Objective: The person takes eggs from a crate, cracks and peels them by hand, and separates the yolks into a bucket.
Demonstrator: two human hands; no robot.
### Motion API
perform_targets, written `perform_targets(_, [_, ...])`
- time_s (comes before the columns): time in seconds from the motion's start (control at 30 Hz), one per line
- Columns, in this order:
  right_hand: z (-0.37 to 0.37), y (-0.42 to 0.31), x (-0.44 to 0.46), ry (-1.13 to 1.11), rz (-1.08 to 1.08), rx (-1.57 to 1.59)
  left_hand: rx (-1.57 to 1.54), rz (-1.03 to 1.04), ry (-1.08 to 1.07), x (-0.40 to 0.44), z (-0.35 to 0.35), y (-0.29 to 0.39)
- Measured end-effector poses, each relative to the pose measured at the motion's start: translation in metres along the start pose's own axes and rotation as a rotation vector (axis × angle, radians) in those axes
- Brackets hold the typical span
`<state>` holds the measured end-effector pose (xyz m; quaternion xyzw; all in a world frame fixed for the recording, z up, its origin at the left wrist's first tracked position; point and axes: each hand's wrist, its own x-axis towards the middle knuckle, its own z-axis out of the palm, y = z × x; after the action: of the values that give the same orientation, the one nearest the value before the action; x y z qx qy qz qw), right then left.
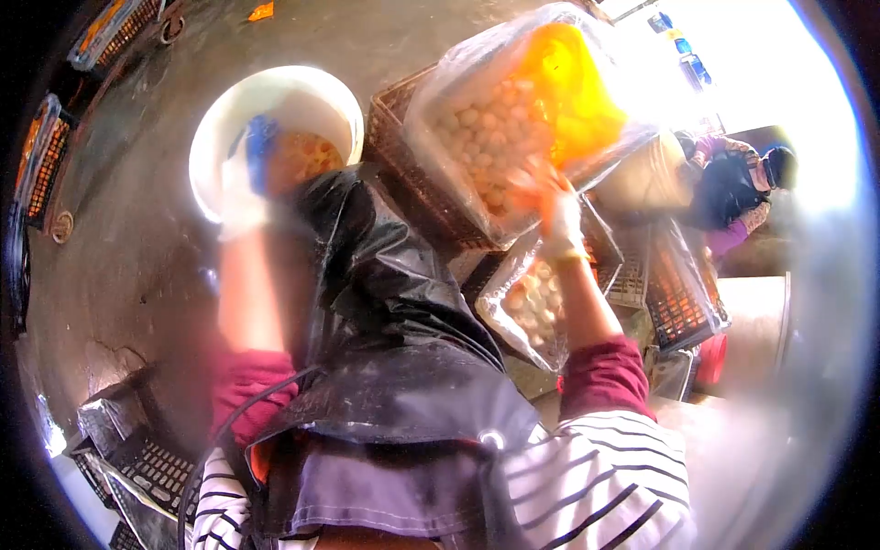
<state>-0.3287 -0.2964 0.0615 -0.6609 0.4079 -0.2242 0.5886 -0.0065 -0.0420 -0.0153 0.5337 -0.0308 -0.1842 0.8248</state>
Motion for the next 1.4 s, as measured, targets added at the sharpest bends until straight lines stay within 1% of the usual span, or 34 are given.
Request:
perform_targets(0.03, [-0.034, 0.017, -0.008, 0.245, 0.186, 0.037, -0.036, 0.01, 0.012, -0.006, 0.002, 0.007])
perform_targets(0.07, [-0.096, 0.056, -0.012, 0.143, 0.164, -0.325, -0.072, 0.02, 0.024, -0.01, 0.004, 0.012])
perform_targets(0.1, [-0.157, 0.094, -0.017, 0.06, 0.114, -0.685, -0.17, -0.07, 0.048, -0.007, 0.0, 0.016])
perform_targets(0.13, [-0.168, 0.088, -0.033, 0.129, 0.301, -0.987, -0.129, -0.047, 0.049, -0.009, 0.0, 0.017])
perform_targets(0.17, [-0.179, 0.081, -0.05, 0.144, 0.521, -1.276, -0.086, -0.022, 0.054, -0.011, -0.001, 0.018])
perform_targets(0.2, [-0.202, 0.103, -0.04, 0.209, 0.312, -0.985, -0.042, 0.003, 0.063, -0.012, -0.001, 0.017])
perform_targets(0.23, [-0.197, 0.099, -0.035, 0.214, 0.113, -0.693, -0.053, 0.001, 0.021, -0.009, -0.004, 0.015])
perform_targets(0.27, [-0.189, 0.098, -0.021, 0.278, 0.021, -0.663, -0.062, -0.007, -0.028, -0.005, -0.009, 0.01])
perform_targets(0.3, [-0.145, 0.062, -0.014, 0.337, -0.073, -0.636, -0.072, -0.016, -0.08, 0.001, -0.014, 0.003])
perform_targets(0.33, [-0.097, 0.034, -0.008, 0.401, -0.292, -0.689, -0.086, -0.025, -0.132, 0.006, -0.016, -0.003])
perform_targets(0.4, [-0.034, 0.001, 0.008, 0.264, -0.45, -0.725, -0.044, -0.04, -0.082, 0.008, -0.008, -0.008])
perform_targets(0.47, [-0.005, 0.021, 0.059, 0.182, -0.013, -0.768, 0.015, -0.034, -0.031, -0.001, 0.004, 0.002])
perform_targets(0.5, [-0.001, 0.041, 0.1, 0.083, -0.129, -1.135, 0.073, -0.021, -0.05, 0.002, -0.004, -0.003])
perform_targets(0.53, [0.016, 0.039, 0.121, -0.025, -0.258, -1.496, 0.073, -0.021, -0.041, 0.002, -0.005, -0.001])
perform_targets(0.57, [0.025, 0.033, 0.133, -0.16, -0.125, -1.554, 0.075, -0.021, -0.032, 0.003, -0.004, -0.001])
perform_targets(0.6, [0.043, 0.008, 0.134, -0.297, 0.011, -1.608, 0.077, -0.024, -0.023, 0.001, -0.001, 0.0])
perform_targets(0.63, [0.036, 0.036, 0.154, -0.414, -0.189, -1.835, 0.17, -0.003, -0.012, -0.004, 0.007, 0.007])
perform_targets(0.67, [0.033, 0.064, 0.171, -0.355, -0.172, -1.82, 0.162, -0.046, 0.009, -0.005, 0.012, 0.009])
perform_targets(0.73, [0.052, 0.068, 0.177, -0.237, -0.133, -1.78, 0.15, -0.13, 0.045, -0.003, 0.017, 0.01])
perform_targets(0.77, [0.051, 0.062, 0.183, -0.361, -0.125, -1.972, 0.136, -0.131, 0.013, -0.004, 0.017, 0.009])
perform_targets(0.87, [0.021, 0.076, 0.202, -0.155, -0.111, -1.817, 0.315, -0.106, -0.097, 0.003, 0.018, 0.004])
perform_targets(0.9, [0.01, 0.076, 0.212, -0.341, -0.027, -1.904, 0.281, -0.103, -0.11, 0.005, 0.018, 0.001])
perform_targets(0.97, [-0.018, 0.089, 0.24, -0.489, -0.052, -1.726, 0.21, -0.084, -0.128, 0.006, 0.016, -0.003])
perform_targets(1.0, [-0.021, 0.096, 0.249, -0.565, -0.072, -1.633, 0.232, -0.081, -0.13, 0.005, 0.018, 0.0])
perform_targets(1.07, [-0.004, 0.104, 0.25, -0.504, -0.073, -0.823, 0.286, -0.075, -0.122, -0.008, 0.03, 0.016])
perform_targets(1.1, [0.012, 0.106, 0.249, -0.469, -0.068, -0.416, 0.291, -0.14, -0.083, -0.021, 0.045, 0.034])
perform_targets(1.13, [0.038, 0.082, 0.23, -0.536, -0.011, -0.081, 0.055, -0.247, -0.125, -0.006, 0.023, 0.012])
perform_targets(1.17, [0.064, 0.057, 0.21, -0.6, 0.068, 0.251, 0.211, -0.167, -0.196, 0.002, 0.014, 0.0])
perform_targets(1.2, [0.1, 0.008, 0.168, -0.769, 0.2, 0.51, 0.371, -0.087, -0.262, 0.004, 0.008, -0.004])
perform_targets(1.27, [0.158, -0.003, 0.154, -0.892, -0.115, 0.257, 0.058, -0.158, -0.329, -0.005, 0.015, -0.002])
perform_targets(1.3, [0.188, -0.047, 0.108, -0.853, -0.03, 0.277, 0.003, -0.235, -0.315, -0.008, 0.021, 0.003])
perform_targets(1.33, [0.213, -0.039, 0.109, -0.988, -0.017, 0.49, -0.057, -0.312, -0.302, -0.01, 0.023, 0.009])
perform_targets(1.37, [0.23, -0.036, 0.105, -1.001, -0.042, 0.413, 0.416, 0.008, -0.366, -0.007, 0.015, 0.009])
perform_targets(1.4, [0.25, -0.047, 0.088, -1.008, -0.068, 0.334, 0.891, 0.32, -0.405, -0.004, 0.005, 0.003])
